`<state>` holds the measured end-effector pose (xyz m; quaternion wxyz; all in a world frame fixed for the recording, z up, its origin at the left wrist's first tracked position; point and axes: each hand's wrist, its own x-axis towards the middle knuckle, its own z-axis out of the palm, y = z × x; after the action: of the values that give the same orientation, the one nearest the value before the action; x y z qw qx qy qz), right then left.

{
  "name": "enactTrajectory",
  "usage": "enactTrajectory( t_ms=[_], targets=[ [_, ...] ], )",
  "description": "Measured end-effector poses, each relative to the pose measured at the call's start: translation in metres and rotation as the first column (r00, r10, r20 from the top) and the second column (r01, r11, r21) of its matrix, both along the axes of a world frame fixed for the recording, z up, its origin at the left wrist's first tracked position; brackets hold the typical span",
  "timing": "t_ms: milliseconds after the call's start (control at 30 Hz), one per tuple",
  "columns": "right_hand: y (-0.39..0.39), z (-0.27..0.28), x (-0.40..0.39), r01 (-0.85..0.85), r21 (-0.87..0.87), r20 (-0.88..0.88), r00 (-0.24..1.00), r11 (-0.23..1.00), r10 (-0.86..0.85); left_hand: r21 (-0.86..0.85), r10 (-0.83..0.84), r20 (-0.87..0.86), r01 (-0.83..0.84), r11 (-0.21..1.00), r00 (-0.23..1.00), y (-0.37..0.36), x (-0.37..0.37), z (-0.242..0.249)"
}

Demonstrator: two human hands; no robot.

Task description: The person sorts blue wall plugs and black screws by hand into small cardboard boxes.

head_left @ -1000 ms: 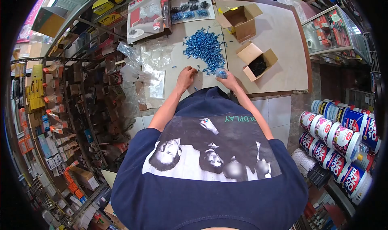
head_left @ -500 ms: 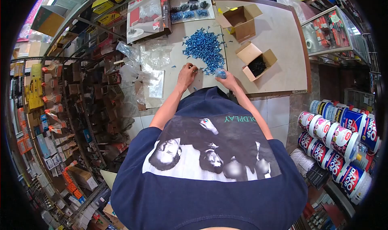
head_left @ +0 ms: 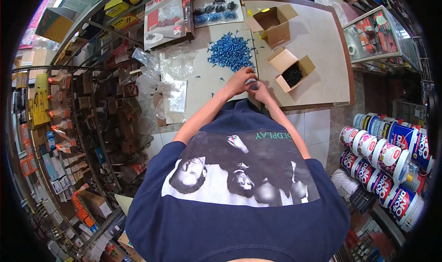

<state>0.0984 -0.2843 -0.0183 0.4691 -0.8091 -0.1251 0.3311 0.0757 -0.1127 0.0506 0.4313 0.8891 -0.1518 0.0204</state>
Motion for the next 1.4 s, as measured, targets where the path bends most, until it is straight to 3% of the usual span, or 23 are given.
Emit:
enactTrajectory(
  t_ms=[67,267,367,467,700,833,1033,1233,1333,1400],
  targets=[
    [0.003,0.007,-0.002,0.044,-0.12,0.02,0.999,0.992,-0.042,0.04,-0.03,-0.025,0.031,0.999,0.999,0.0,-0.006,-0.004],
    [0.003,0.014,0.0,-0.035,-0.043,0.105,0.994,0.998,0.039,0.022,0.11,0.001,-0.11,0.994,0.994,0.025,-0.02,-0.012],
    [0.004,0.013,-0.001,-0.005,-0.025,0.095,0.995,1.0,0.007,0.239,0.312,0.006,-0.304,0.922,0.95,0.044,-0.034,-0.032],
    [0.003,0.016,-0.001,0.001,-0.008,0.056,0.998,1.0,-0.001,0.327,0.304,-0.061,-0.269,0.906,0.951,0.065,-0.051,-0.057],
    [0.003,0.019,-0.001,-0.009,-0.036,0.044,0.999,0.999,0.01,0.225,0.356,-0.125,-0.323,0.919,0.926,0.072,-0.063,-0.048],
    [0.004,0.025,-0.002,0.01,-0.049,0.064,0.998,0.999,-0.007,0.152,0.396,-0.069,-0.382,0.911,0.916,0.072,-0.065,-0.052],
    [0.004,0.018,-0.001,0.008,-0.023,0.05,0.999,1.0,-0.007,0.049,0.462,-0.218,-0.464,0.885,0.859,0.067,-0.057,-0.04],
    [0.004,0.013,0.0,0.002,-0.033,0.07,0.998,0.999,0.0,-0.095,0.297,-0.04,-0.3,0.949,0.954,0.033,-0.018,-0.004],
    [0.004,0.017,-0.002,0.009,-0.044,0.069,0.998,0.999,-0.006,-0.04,0.148,0.017,-0.147,0.988,0.989,0.017,-0.004,-0.002],
    [0.004,0.014,-0.002,0.032,-0.052,0.059,0.998,0.998,-0.029,0.054,-0.038,0.049,0.035,0.998,0.998,0.011,0.001,-0.003]
  ],
)
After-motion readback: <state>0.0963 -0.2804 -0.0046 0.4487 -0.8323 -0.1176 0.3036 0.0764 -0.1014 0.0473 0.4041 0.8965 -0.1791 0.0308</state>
